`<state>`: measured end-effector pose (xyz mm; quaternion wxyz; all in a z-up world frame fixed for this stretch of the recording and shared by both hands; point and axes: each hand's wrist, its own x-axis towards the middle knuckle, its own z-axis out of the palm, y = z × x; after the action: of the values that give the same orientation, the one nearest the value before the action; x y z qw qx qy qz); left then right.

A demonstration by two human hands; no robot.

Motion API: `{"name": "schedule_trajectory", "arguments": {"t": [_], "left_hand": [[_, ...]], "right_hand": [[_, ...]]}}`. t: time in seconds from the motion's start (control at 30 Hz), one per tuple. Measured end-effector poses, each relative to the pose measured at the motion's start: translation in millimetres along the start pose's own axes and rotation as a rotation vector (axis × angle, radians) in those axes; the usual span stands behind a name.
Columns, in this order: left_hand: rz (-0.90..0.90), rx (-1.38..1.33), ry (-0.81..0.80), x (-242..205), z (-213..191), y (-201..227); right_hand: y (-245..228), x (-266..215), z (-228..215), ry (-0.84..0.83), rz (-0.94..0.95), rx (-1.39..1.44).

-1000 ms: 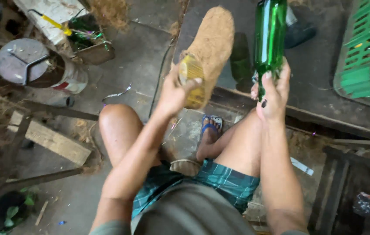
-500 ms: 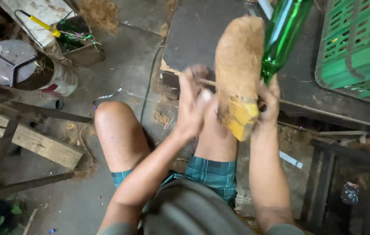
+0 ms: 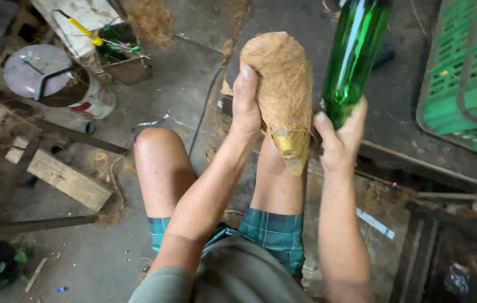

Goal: The person sprays a coconut husk with a spray gun, then uses a hair dryer to dry it. They then sit and repeatedly rub the husk with a green glass bottle to remove loose fibers.

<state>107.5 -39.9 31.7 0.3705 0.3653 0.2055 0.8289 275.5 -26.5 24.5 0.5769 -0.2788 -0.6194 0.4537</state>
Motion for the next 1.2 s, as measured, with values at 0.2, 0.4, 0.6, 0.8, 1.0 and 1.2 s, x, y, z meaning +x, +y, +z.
{"name": "schedule_trajectory", "arguments": {"t": [0.2,0.4,0.6,0.8,1.0,1.2], "left_hand": [[-0.221,-0.618,0.132,-8,-42,13],[-0.295,-0.707,0.186,-17,-64,26],[-0.233,-0.669,0.322,-26,-71,26],[-0.277,-0.519,0.521,-22,-55,35],[-0.428,-0.25,0.718,5,-20,61],[-0.728,-0.06,0.75,46,-18,56]], "right_hand": [[4,-13,-77,-0.036,0.201,-0.614],[-11,26,-166,-0.108,0.327,-1.101],[75,52,-275,-0.1,0.412,-1.343],[87,42,-235,-0.002,0.214,-1.55],[95,37,-230,0.086,0.167,-1.552],[55,33,-183,0.04,-0.081,-1.671]]}}
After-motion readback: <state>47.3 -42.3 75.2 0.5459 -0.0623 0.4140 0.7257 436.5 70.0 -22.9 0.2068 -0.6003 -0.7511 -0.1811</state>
